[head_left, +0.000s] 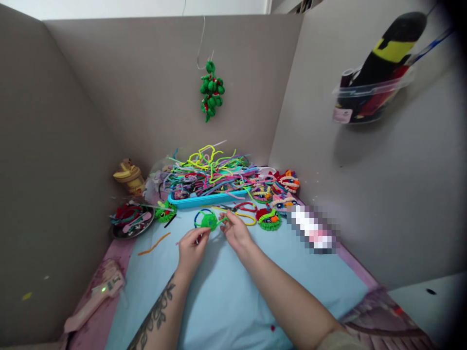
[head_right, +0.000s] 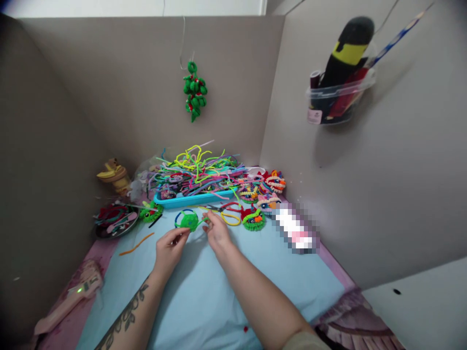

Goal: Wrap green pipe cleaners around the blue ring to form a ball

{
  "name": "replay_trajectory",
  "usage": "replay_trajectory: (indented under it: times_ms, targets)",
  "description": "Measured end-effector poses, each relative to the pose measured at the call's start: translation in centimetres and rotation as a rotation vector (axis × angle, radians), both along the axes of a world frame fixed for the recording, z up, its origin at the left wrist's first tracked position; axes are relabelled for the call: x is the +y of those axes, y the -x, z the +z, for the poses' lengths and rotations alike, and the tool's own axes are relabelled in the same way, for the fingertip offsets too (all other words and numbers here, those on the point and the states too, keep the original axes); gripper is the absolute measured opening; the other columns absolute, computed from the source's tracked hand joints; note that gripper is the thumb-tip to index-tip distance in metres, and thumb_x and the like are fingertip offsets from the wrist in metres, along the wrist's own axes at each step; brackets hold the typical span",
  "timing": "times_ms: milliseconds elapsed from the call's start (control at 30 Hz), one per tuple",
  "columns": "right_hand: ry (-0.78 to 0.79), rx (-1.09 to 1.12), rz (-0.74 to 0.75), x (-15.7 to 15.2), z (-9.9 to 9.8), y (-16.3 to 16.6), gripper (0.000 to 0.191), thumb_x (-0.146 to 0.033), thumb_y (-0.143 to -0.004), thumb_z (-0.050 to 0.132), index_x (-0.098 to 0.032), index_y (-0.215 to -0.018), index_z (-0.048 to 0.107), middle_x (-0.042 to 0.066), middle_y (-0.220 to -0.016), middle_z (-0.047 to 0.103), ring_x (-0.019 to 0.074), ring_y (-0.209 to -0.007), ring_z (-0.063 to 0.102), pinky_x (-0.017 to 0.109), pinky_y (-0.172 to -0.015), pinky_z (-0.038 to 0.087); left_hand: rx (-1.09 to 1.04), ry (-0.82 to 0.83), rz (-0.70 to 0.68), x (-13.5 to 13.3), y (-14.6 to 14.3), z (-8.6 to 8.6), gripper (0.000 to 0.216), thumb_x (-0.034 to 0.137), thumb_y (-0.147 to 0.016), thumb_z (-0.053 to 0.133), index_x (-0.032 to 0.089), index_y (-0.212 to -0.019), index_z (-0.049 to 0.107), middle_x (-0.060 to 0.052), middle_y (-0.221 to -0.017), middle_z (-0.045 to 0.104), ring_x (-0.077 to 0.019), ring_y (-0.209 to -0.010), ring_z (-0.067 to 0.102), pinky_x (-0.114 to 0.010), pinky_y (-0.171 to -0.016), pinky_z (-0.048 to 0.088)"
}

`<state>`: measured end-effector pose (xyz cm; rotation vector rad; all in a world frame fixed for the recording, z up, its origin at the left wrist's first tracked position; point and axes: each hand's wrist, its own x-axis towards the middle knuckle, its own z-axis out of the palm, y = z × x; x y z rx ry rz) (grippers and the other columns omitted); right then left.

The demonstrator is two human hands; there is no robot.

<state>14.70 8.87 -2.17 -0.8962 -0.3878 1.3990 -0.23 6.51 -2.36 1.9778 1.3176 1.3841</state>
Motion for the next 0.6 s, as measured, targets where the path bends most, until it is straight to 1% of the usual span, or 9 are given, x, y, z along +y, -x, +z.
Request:
replay_trajectory:
  times_ms: [33,167,233,300,367,400,467,533,600]
  targets:
    - [-0.009,-0.043,0.017,0.1,0.1,-0.4,0.026,-0.043,-0.062,0.067,-0.019,-0.069,0.059,0.001,-0.073,0.060,0.0142,-0.068,0.052,0.024,-0.056,0.036,-0.001,0.000,0.004,0.1,0.1,0.1,0.013,0.025,-0.077,0.058,0.020,-0.082,0.069,-0.003,-0.077,0.067,-0.0101,-0.057,0.054,-0.022,-0.056,0.043]
    - [-0.076,-0.383,0.109,0.6,-0.2,-1.4,0.026,-0.041,-0.061,0.068,-0.018,-0.066,0.058,-0.002,-0.065,0.056,0.0109,-0.063,0.049,0.022,-0.054,0.033,-0.063,0.049,0.054,0.3,0.4,0.4,0.014,0.028,-0.075,0.060,0.019,-0.081,0.069,-0.002,-0.073,0.067,-0.0102,-0.055,0.053,-0.021,-0.054,0.042]
    - [-0.044,-0.428,0.171,0.8,-0.4,-1.6,0.029,-0.046,-0.065,0.064,-0.019,-0.070,0.058,-0.002,-0.065,0.055,0.0100,-0.058,0.049,0.021,-0.049,0.030,-0.123,0.098,0.096,0.5,0.4,0.5,0.015,0.030,-0.074,0.061,0.018,-0.080,0.069,-0.002,-0.071,0.067,-0.0106,-0.055,0.054,-0.021,-0.054,0.043]
    - [0.039,-0.353,0.260,0.8,-0.6,-1.5,0.035,-0.053,-0.071,0.057,-0.018,-0.073,0.057,-0.002,-0.062,0.053,0.0086,-0.051,0.047,0.020,-0.043,0.026,-0.173,0.128,0.132,0.6,0.5,0.6,0.017,0.031,-0.073,0.061,0.018,-0.080,0.068,-0.002,-0.069,0.067,-0.0110,-0.056,0.054,-0.021,-0.054,0.043]
    - [0.134,-0.196,0.385,0.7,-0.6,-1.4,0.042,-0.057,-0.076,0.049,-0.016,-0.071,0.056,-0.003,-0.055,0.048,0.0067,-0.043,0.041,0.019,-0.039,0.021,-0.188,0.133,0.141,0.6,0.5,0.6,0.018,0.031,-0.073,0.062,0.017,-0.081,0.068,-0.002,-0.068,0.066,-0.0112,-0.056,0.054,-0.021,-0.054,0.044]
    - [0.171,-0.100,0.451,0.7,-0.5,-1.4,0.043,-0.056,-0.078,0.046,-0.015,-0.069,0.055,-0.004,-0.052,0.046,0.0059,-0.040,0.038,0.019,-0.038,0.020,-0.181,0.127,0.136,0.6,0.5,0.5,0.018,0.031,-0.073,0.061,0.017,-0.080,0.069,-0.002,-0.068,0.066,-0.0111,-0.056,0.054,-0.021,-0.054,0.044]
    - [0.223,0.077,0.544,0.6,-0.2,-1.5,0.039,-0.051,-0.081,0.047,-0.015,-0.066,0.052,-0.004,-0.050,0.044,0.0048,-0.038,0.035,0.017,-0.037,0.018,-0.144,0.107,0.103,0.5,0.5,0.5,0.017,0.031,-0.073,0.061,0.018,-0.080,0.069,-0.002,-0.070,0.067,-0.0108,-0.056,0.054,-0.021,-0.054,0.044]
    - [0.248,0.171,0.555,0.5,0.1,-1.7,0.030,-0.040,-0.081,0.052,-0.015,-0.065,0.050,-0.005,-0.049,0.044,0.0041,-0.037,0.034,0.016,-0.036,0.016,-0.104,0.080,0.064,0.4,0.5,0.4,0.016,0.030,-0.074,0.060,0.018,-0.080,0.069,-0.003,-0.073,0.068,-0.0106,-0.055,0.054,-0.022,-0.054,0.043]
    - [0.251,0.190,0.524,0.5,0.3,-1.9,0.024,-0.032,-0.080,0.054,-0.015,-0.064,0.049,-0.005,-0.048,0.045,0.0038,-0.036,0.033,0.016,-0.036,0.014,-0.076,0.062,0.034,0.3,0.4,0.4,0.016,0.029,-0.074,0.059,0.019,-0.081,0.070,-0.003,-0.074,0.068,-0.0107,-0.056,0.054,-0.022,-0.054,0.043]
